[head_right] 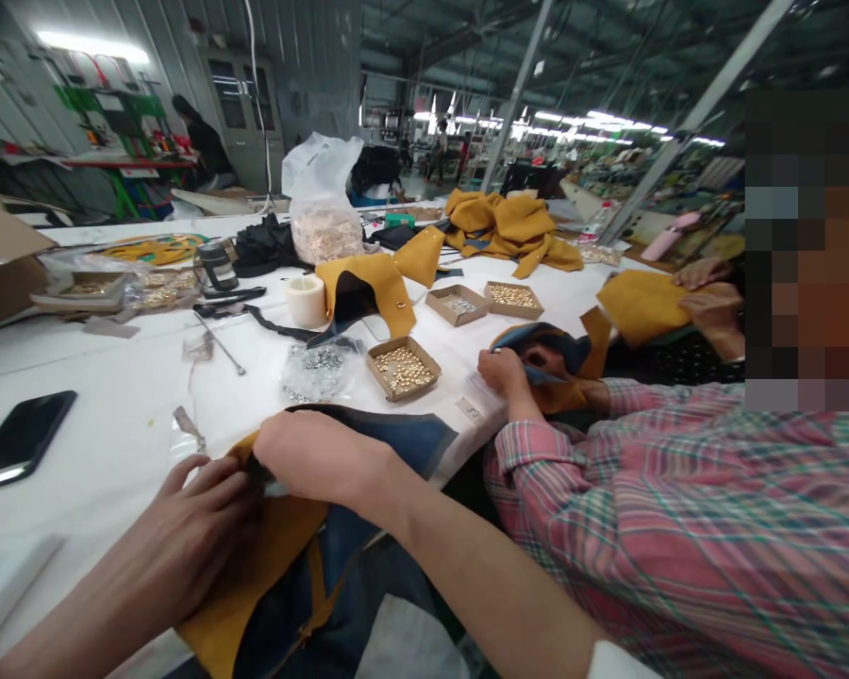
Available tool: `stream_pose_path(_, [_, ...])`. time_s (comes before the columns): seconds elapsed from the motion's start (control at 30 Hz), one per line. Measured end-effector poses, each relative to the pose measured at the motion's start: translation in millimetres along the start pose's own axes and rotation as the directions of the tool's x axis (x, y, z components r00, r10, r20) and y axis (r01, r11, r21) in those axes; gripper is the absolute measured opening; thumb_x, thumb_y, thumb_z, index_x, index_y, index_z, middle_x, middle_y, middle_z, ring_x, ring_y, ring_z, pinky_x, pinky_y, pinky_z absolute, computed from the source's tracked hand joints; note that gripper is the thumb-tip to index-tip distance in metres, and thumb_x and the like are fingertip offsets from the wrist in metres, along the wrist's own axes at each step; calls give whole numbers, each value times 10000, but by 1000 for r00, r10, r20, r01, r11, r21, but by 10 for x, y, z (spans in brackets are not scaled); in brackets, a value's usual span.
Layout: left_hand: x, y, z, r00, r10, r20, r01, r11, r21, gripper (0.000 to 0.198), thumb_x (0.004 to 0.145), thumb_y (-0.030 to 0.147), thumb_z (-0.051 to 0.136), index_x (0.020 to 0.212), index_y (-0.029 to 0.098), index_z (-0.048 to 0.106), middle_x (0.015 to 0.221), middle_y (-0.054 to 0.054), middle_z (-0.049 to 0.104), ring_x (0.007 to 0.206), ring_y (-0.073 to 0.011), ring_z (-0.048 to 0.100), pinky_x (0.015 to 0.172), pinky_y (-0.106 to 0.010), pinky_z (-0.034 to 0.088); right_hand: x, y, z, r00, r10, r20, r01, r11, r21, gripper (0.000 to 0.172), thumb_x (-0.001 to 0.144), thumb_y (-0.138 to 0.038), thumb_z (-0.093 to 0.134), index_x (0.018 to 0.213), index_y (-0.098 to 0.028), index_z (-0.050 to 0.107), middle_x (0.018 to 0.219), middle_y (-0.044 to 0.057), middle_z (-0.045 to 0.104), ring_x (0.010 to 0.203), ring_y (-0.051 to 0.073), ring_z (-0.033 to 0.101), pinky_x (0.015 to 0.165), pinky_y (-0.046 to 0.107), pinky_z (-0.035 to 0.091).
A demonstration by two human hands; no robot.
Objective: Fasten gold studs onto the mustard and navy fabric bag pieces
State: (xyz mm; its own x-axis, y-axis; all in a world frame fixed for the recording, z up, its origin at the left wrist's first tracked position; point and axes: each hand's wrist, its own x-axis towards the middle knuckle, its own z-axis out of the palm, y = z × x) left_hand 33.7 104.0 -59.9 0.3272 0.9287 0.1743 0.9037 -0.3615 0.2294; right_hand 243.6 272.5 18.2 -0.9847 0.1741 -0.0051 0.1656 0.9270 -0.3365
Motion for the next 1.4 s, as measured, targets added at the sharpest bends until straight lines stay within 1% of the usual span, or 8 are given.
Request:
stream_pose_path(0.17, [-26, -31, 117, 998, 48, 45, -45, 997, -61, 294, 1195, 224, 526, 1347, 259, 775, 1495, -99, 724, 1509, -325, 576, 1288, -554, 524, 129, -171, -228, 968, -239, -74, 234, 970, -67, 272, 1115, -104, 733, 1012, -264, 927, 1329, 70, 820, 1207, 268, 736, 1105, 435, 504])
stream_pose_path(0.3, [-99, -33, 107, 992, 122, 33, -123, 992, 17, 308, 1223, 240, 502, 1256, 249, 808, 1327, -77, 773, 1380, -317, 663, 1280, -552, 543, 365, 141, 113, 964, -266, -10, 266, 962, 53, 208, 1006, -119, 892, 945, -310, 949, 1638, 39, 721, 1526, 310, 638, 1296, 456, 445])
stream_pose_path(0.5, [-281, 4, 70, 982, 115, -152, -88, 980, 177, 436, 1252, 259, 499, 973, 270, 835, 1124, -18, 837, 1432, -269, 666, 1524, -557, 72, 553, 442, 787, 995, -95, 14, 93, 993, 67, 157, 1054, -211, 857, 1032, -321, 968, 1417, 19, 808, 1150, 244, 728, 969, 366, 540])
stream_pose_path(0.63, [-374, 57, 20, 958, -141, -250, 217, 926, 308, 410, 1189, 297, 570, 947, 326, 900, 1457, -65, 818, 1538, -394, 568, 1353, -713, 288, 568, 390, 874, 999, -31, 36, 27, 993, 116, 183, 1076, -239, 823, 1143, -326, 969, 1233, 4, 805, 922, 179, 676, 724, 313, 462])
stream_pose_path(0.73, [-305, 115, -42, 878, -444, -177, 478, 822, 308, 486, 1194, 457, 521, 976, 340, 940, 1566, -153, 728, 1502, -497, 575, 1112, -727, 510, 600, 317, 838, 997, 26, 67, -32, 995, 95, 203, 1088, -261, 810, 1175, -341, 975, 1233, 14, 796, 871, 173, 654, 642, 325, 388])
stream_pose_path(0.93, [-38, 266, -145, 716, -653, 247, 607, 757, 242, 429, 1221, 356, 459, 1036, 248, 830, 1267, -90, 704, 1030, -268, 775, 707, -408, 489, 610, 279, 848, 994, 93, 54, -99, 987, 126, 201, 1073, -222, 818, 1118, -346, 971, 1229, 1, 819, 928, 170, 680, 684, 303, 402])
stream_pose_path(1.13, [89, 270, -214, 610, -776, 161, 708, 625, 328, 563, 1236, 572, 455, 937, 231, 788, 913, -100, 780, 885, -385, 825, 695, -427, 414, 558, 260, 986, 995, 77, -64, -74, 996, 48, 227, 1144, -339, 730, 1197, -316, 950, 1288, 34, 797, 935, 206, 679, 738, 328, 460])
stream_pose_path(1.4, [-154, 284, -10, 705, -690, 165, 674, 724, 147, 351, 1191, 266, 420, 985, 232, 703, 1271, -92, 640, 1066, -290, 721, 653, -363, 322, 613, 91, 932, 984, 174, -33, -172, 983, 59, 258, 1094, -262, 715, 1082, -317, 967, 1138, 78, 785, 873, 236, 667, 685, 374, 408])
